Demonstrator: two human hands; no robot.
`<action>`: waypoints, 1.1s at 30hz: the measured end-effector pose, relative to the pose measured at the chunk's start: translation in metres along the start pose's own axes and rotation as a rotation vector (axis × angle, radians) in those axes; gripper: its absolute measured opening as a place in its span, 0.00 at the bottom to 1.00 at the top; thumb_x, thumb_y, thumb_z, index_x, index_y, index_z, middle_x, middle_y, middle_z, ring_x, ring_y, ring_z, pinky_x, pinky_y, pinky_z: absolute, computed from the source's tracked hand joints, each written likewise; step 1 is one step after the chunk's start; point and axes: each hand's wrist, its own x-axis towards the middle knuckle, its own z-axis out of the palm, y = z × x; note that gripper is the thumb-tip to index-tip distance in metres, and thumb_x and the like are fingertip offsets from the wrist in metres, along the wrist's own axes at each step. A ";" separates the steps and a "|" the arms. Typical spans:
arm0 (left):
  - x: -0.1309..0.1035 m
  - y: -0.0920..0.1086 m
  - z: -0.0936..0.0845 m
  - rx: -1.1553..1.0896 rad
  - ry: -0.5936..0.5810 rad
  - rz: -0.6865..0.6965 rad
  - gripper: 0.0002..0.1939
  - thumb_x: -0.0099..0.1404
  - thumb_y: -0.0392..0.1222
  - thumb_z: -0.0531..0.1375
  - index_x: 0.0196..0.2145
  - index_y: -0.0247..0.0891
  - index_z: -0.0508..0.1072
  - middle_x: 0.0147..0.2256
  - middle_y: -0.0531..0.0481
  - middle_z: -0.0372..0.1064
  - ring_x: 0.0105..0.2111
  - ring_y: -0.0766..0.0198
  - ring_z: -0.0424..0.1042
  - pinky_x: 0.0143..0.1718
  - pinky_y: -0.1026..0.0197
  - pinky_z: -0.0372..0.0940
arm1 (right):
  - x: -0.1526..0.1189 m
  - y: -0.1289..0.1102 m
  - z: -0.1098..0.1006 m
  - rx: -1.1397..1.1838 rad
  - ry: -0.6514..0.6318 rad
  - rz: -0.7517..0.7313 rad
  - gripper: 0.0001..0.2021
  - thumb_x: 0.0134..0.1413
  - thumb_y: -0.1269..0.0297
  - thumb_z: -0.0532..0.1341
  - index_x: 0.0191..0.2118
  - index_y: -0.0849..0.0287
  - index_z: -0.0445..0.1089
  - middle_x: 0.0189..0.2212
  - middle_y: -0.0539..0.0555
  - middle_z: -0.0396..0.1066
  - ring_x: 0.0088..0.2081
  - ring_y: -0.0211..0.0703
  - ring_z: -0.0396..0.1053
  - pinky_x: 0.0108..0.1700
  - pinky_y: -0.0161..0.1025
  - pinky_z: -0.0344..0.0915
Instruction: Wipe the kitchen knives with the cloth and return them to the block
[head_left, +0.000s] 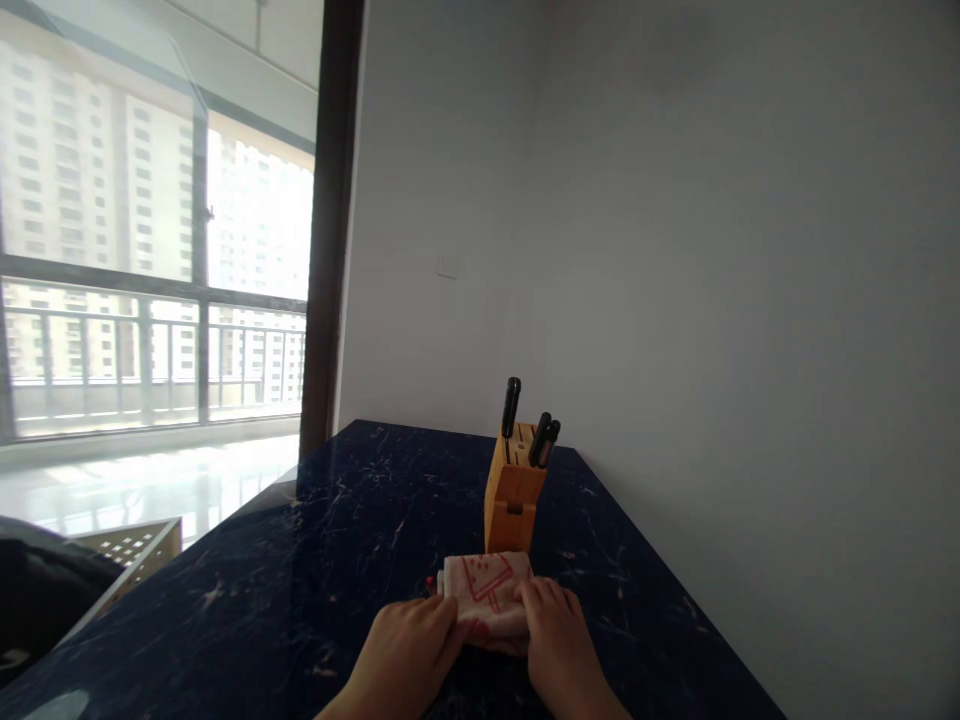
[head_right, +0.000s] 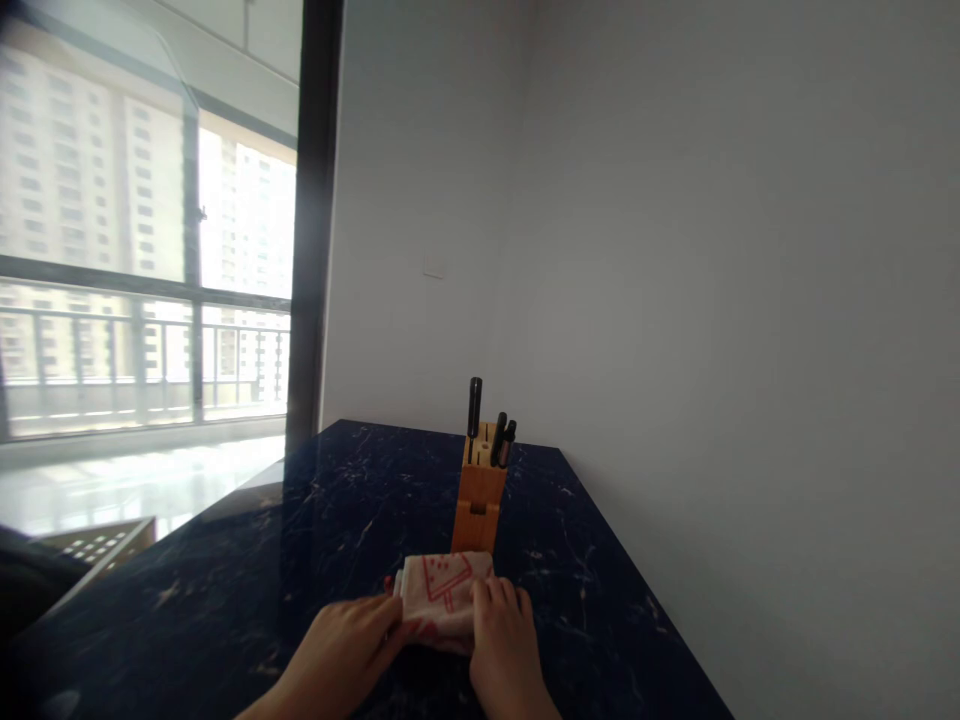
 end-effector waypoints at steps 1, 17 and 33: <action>-0.002 -0.003 0.006 0.007 -0.037 0.017 0.19 0.67 0.44 0.42 0.29 0.40 0.69 0.29 0.50 0.74 0.30 0.59 0.73 0.30 0.61 0.62 | 0.000 -0.003 -0.002 0.028 0.021 -0.013 0.22 0.37 0.81 0.48 0.39 0.57 0.67 0.40 0.54 0.67 0.46 0.45 0.60 0.49 0.41 0.49; -0.011 -0.025 0.033 0.043 -0.208 -0.105 0.25 0.66 0.46 0.41 0.27 0.39 0.76 0.28 0.44 0.75 0.30 0.54 0.74 0.29 0.59 0.63 | 0.002 -0.010 0.003 -0.074 0.036 -0.004 0.16 0.49 0.78 0.49 0.36 0.51 0.68 0.37 0.49 0.69 0.43 0.43 0.61 0.46 0.42 0.48; -0.011 -0.024 0.027 0.024 -0.242 -0.066 0.28 0.66 0.47 0.38 0.28 0.38 0.76 0.28 0.42 0.75 0.30 0.54 0.75 0.29 0.60 0.65 | 0.073 -0.068 -0.134 -0.107 0.377 -0.192 0.15 0.55 0.68 0.50 0.48 0.61 0.61 0.42 0.57 0.65 0.45 0.45 0.62 0.46 0.39 0.57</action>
